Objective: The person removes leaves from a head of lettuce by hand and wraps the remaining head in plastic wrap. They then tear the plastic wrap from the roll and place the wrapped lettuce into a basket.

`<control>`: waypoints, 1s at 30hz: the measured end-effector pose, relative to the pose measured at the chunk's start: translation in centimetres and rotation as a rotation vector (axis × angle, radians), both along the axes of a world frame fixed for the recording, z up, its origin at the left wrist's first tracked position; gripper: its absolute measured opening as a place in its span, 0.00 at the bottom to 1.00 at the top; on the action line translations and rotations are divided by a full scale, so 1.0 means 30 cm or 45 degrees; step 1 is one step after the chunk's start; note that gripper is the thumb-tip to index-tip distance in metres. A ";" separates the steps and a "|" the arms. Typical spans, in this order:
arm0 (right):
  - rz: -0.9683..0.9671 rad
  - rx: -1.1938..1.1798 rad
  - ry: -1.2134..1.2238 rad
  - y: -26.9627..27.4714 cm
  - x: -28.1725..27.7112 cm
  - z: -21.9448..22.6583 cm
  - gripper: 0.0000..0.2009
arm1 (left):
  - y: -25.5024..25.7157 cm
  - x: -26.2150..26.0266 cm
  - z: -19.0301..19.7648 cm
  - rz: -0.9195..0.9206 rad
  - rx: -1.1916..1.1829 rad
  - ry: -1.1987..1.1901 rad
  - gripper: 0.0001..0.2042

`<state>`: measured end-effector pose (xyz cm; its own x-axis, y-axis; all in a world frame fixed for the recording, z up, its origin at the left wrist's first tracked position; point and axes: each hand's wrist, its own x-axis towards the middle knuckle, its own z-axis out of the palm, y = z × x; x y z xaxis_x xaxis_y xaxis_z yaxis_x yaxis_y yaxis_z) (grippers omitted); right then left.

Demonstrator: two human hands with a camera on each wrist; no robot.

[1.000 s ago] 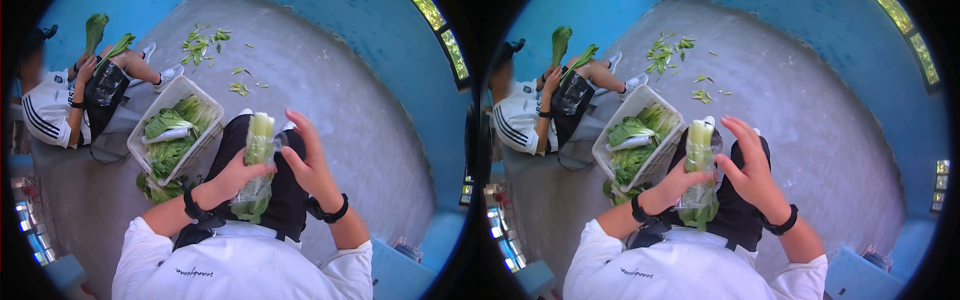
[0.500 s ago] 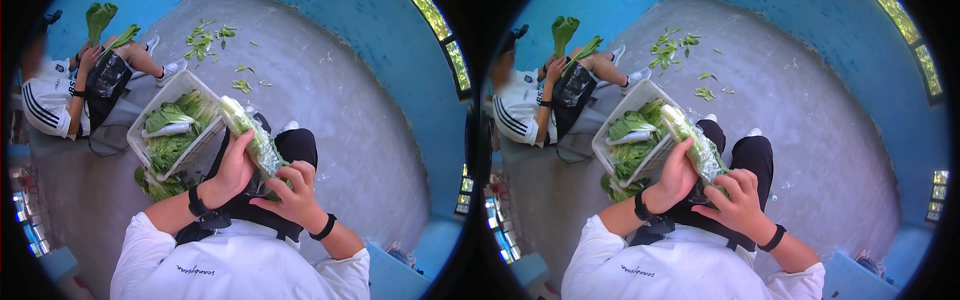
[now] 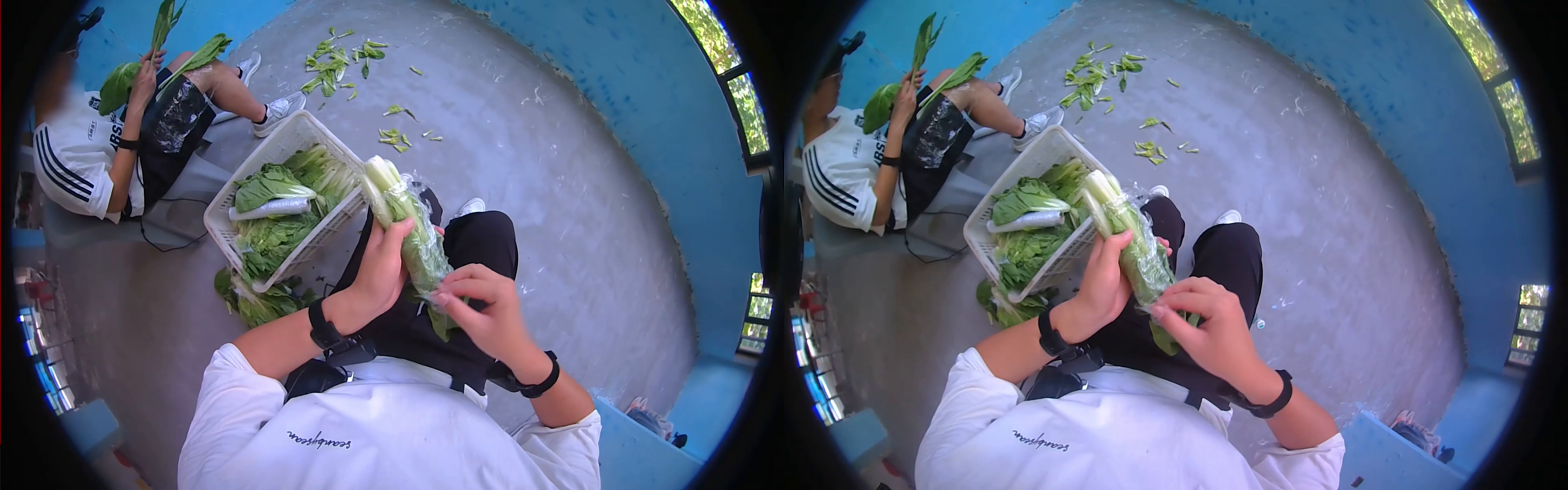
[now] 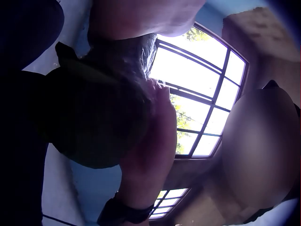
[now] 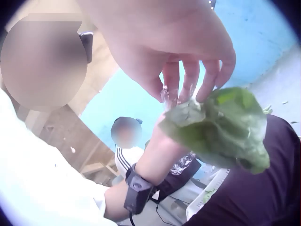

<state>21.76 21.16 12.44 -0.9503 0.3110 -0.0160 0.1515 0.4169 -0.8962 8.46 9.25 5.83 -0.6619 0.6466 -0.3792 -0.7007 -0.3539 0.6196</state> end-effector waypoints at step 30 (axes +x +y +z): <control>0.053 -1.101 -0.298 0.079 -0.051 -0.122 0.14 | -0.081 -0.020 0.034 -0.514 0.225 0.278 0.28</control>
